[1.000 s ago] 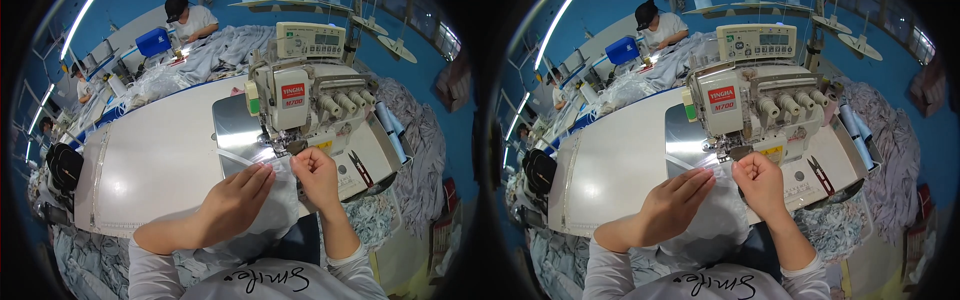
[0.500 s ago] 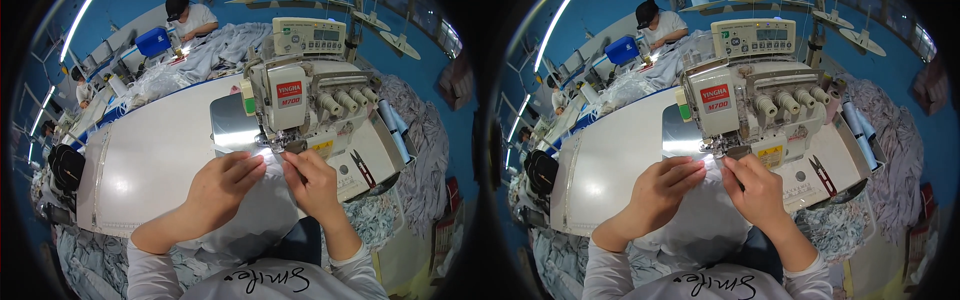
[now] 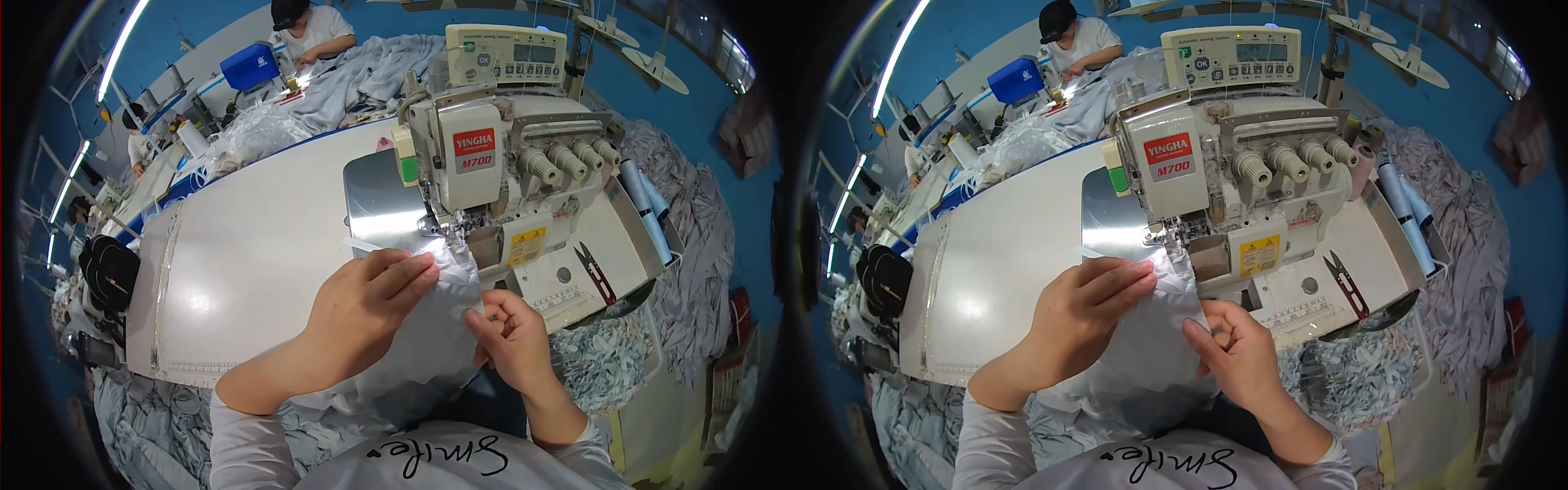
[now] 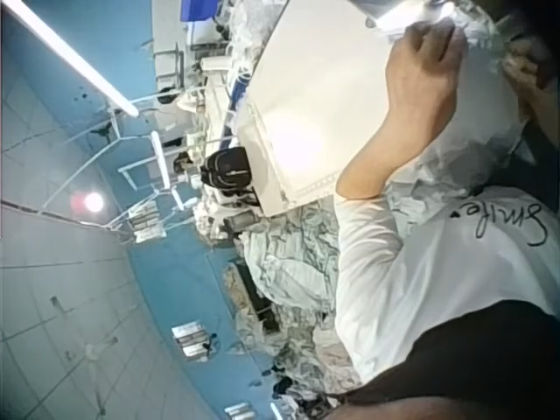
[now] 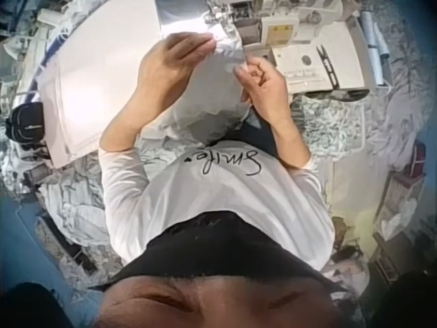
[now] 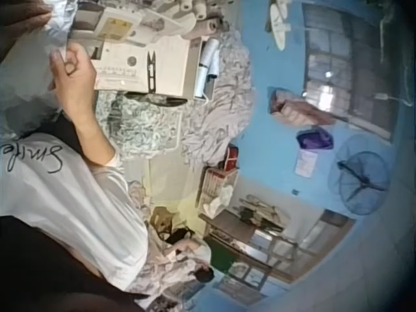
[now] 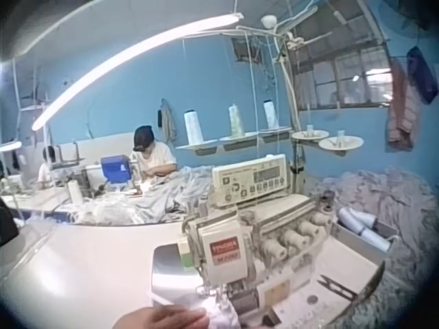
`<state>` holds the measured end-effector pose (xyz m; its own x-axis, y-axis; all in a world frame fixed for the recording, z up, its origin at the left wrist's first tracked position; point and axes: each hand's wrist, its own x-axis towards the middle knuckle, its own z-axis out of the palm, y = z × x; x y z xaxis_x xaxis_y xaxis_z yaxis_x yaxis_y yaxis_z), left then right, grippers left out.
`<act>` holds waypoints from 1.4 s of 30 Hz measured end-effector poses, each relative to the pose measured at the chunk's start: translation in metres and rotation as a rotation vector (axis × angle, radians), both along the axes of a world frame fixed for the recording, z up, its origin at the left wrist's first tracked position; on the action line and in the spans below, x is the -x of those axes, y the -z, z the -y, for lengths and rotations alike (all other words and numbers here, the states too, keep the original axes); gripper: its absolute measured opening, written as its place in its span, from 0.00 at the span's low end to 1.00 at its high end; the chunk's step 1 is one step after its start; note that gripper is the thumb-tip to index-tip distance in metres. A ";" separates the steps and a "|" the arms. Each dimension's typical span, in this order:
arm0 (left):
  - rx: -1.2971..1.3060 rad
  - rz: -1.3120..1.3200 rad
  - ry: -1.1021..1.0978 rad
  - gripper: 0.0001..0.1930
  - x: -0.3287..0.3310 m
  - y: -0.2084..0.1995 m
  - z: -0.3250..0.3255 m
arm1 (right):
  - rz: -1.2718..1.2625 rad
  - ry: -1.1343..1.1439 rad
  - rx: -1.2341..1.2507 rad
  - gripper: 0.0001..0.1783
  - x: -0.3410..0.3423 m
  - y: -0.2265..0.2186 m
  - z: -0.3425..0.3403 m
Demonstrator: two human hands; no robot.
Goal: Sewing fabric edges using an industrial sewing machine to assemble pillowcases.
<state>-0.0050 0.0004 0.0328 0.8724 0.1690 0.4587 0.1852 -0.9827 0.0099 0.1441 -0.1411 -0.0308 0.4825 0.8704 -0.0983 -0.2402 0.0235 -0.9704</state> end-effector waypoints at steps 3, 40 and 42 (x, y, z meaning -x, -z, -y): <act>-0.025 0.000 0.017 0.23 0.000 0.000 0.000 | 0.061 -0.044 0.075 0.09 -0.001 0.004 -0.001; 0.062 0.058 0.138 0.20 0.008 0.005 -0.001 | -0.070 -0.043 -0.030 0.09 -0.006 0.005 -0.009; 0.079 0.034 0.122 0.20 0.009 0.004 -0.002 | -0.082 -0.045 -0.028 0.09 -0.005 0.003 -0.010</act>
